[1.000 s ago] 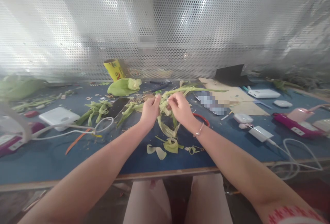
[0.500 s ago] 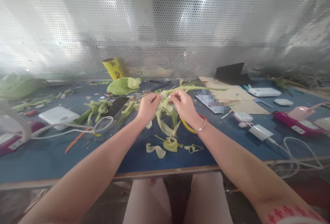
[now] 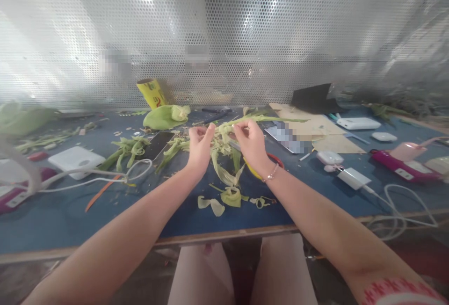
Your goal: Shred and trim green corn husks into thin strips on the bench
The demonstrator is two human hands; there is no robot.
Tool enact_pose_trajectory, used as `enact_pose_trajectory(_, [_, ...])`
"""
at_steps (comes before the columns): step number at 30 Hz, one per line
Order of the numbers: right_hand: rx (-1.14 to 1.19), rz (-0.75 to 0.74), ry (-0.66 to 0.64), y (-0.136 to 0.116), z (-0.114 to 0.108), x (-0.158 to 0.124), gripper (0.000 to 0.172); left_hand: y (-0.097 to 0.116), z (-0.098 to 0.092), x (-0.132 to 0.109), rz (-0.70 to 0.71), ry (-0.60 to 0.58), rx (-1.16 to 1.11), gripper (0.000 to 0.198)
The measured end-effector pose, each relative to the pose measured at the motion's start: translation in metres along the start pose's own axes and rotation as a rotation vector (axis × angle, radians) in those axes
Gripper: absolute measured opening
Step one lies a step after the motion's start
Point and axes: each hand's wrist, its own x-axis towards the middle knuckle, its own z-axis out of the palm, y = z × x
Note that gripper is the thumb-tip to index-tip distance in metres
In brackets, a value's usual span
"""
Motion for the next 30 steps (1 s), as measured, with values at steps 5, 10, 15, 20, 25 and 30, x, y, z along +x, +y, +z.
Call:
enact_pose_trajectory(5, [-0.04,0.031,0.023,-0.001,0.002,-0.002,0.016,0.007,-0.002,-0.004,0.06,-0.2,0.206,0.031])
enact_pose_trajectory(10, [-0.028,0.051,0.008,0.0,0.0,-0.001,0.017,0.014,-0.002,-0.005,0.081,-0.281,0.2,0.025])
enact_pose_trajectory(15, [0.092,0.13,-0.022,0.005,-0.004,0.004,0.017,0.016,-0.003,0.0,0.071,-0.402,0.177,0.02])
enact_pose_trajectory(20, [0.232,0.255,-0.056,-0.002,-0.003,0.005,0.019,0.014,-0.005,0.004,0.041,-0.444,0.13,0.019])
enact_pose_trajectory(25, [0.284,0.308,-0.027,-0.004,-0.002,0.005,0.02,0.01,-0.005,0.004,0.01,-0.424,0.092,0.021])
enact_pose_trajectory(30, [0.294,0.303,-0.004,0.003,-0.001,0.007,0.02,0.012,-0.003,0.002,0.013,-0.426,0.087,0.018])
